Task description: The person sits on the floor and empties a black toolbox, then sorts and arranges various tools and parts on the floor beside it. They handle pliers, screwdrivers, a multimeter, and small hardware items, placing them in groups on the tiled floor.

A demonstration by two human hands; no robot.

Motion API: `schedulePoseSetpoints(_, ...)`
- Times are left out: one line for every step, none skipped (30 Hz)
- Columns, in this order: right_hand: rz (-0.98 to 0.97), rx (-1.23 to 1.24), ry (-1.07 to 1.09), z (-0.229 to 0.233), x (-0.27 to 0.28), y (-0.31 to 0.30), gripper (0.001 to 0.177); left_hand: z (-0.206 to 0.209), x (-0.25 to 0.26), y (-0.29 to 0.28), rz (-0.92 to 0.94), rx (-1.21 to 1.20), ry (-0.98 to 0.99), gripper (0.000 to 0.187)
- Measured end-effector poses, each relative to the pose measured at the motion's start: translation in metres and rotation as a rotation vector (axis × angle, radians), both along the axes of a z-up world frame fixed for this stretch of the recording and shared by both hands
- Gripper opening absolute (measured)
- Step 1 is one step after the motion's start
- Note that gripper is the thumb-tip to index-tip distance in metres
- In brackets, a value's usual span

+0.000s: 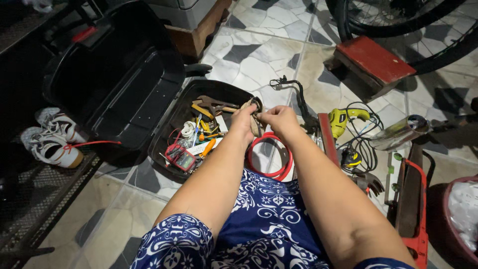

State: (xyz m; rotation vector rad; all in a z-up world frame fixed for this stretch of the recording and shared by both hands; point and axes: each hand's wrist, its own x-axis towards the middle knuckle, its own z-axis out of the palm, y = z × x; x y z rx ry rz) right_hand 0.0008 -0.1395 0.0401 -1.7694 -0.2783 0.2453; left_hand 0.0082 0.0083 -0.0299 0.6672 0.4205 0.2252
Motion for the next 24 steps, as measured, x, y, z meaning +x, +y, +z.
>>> schedulePoseSetpoints(-0.009,0.023,0.056,-0.001,0.000,0.000,0.019,-0.001,0.000,0.000,-0.008,0.017,-0.007,0.021)
schedulePoseSetpoints(-0.018,0.047,0.112,-0.002,0.001,0.000,0.016,-0.002,0.000,-0.001,-0.016,0.034,-0.014,0.020)
schedulePoseSetpoints(-0.024,0.070,0.166,-0.002,0.004,-0.001,0.014,-0.002,0.000,0.000,-0.020,0.051,-0.022,0.019)
schedulePoseSetpoints(-0.036,0.120,0.236,-0.002,0.006,-0.002,0.012,-0.001,-0.001,0.000,-0.039,0.035,-0.007,0.018)
schedulePoseSetpoints(-0.048,0.170,0.305,-0.001,0.008,-0.004,0.011,0.001,-0.001,0.000,-0.059,0.019,0.006,0.017)
schedulePoseSetpoints(-0.060,0.221,0.374,-0.001,0.010,-0.005,0.010,0.003,-0.003,0.000,-0.078,0.003,0.019,0.015)
schedulePoseSetpoints(-0.053,0.254,0.409,0.000,0.012,-0.006,0.012,0.006,-0.005,-0.002,-0.130,-0.011,0.028,0.015)
schedulePoseSetpoints(-0.046,0.287,0.445,0.000,0.013,-0.007,0.014,0.008,-0.007,-0.003,-0.181,-0.026,0.037,0.016)
schedulePoseSetpoints(-0.040,0.319,0.481,0.000,0.014,-0.009,0.016,0.011,-0.009,-0.004,-0.233,-0.042,0.047,0.017)
schedulePoseSetpoints(-0.030,0.392,0.505,-0.001,0.015,-0.010,0.015,0.013,-0.011,-0.006,-0.305,-0.055,0.011,0.022)
schedulePoseSetpoints(-0.018,0.465,0.529,-0.001,0.016,-0.010,0.014,0.015,-0.013,-0.007,-0.377,-0.068,-0.024,0.028)
schedulePoseSetpoints(-0.006,0.538,0.553,-0.002,0.017,-0.011,0.013,0.017,-0.014,-0.008,-0.449,-0.080,-0.060,0.035)
schedulePoseSetpoints(0.021,0.556,0.567,-0.003,0.017,-0.012,0.012,0.018,-0.017,-0.008,-0.474,-0.078,-0.035,0.036)
schedulePoseSetpoints(0.049,0.575,0.581,-0.004,0.016,-0.012,0.012,0.019,-0.018,-0.008,-0.500,-0.077,-0.010,0.037)
schedulePoseSetpoints(0.077,0.593,0.592,-0.003,0.016,-0.013,0.011,0.020,-0.019,-0.008,-0.526,-0.074,0.012,0.039)
schedulePoseSetpoints(0.079,0.570,0.558,-0.003,0.016,-0.012,0.012,0.020,-0.019,-0.007,-0.519,-0.071,0.013,0.039)
schedulePoseSetpoints(0.081,0.547,0.523,-0.001,0.016,-0.012,0.013,0.021,-0.018,-0.008,-0.513,-0.068,0.014,0.039)
schedulePoseSetpoints(0.082,0.524,0.489,0.000,0.015,-0.011,0.014,0.021,-0.017,-0.008,-0.507,-0.066,0.014,0.040)
schedulePoseSetpoints(0.035,0.439,0.423,0.001,0.013,-0.010,0.013,0.020,-0.016,-0.008,-0.491,-0.086,0.031,0.038)
schedulePoseSetpoints(-0.012,0.355,0.358,0.003,0.010,-0.008,0.013,0.019,-0.015,-0.008,-0.474,-0.106,0.047,0.036)
schedulePoseSetpoints(-0.059,0.271,0.295,0.004,0.006,-0.006,0.012,0.018,-0.015,-0.008,-0.458,-0.125,0.065,0.034)
schedulePoseSetpoints(-0.069,0.259,0.262,0.006,0.003,-0.005,0.011,0.016,-0.014,-0.007,-0.447,-0.108,0.047,0.033)
schedulePoseSetpoints(-0.076,0.245,0.229,0.008,0.001,-0.005,0.010,0.015,-0.014,-0.007,-0.433,-0.093,0.029,0.032)
schedulePoseSetpoints(-0.083,0.231,0.196,0.010,-0.002,-0.005,0.010,0.014,-0.013,-0.006,-0.419,-0.078,0.012,0.031)
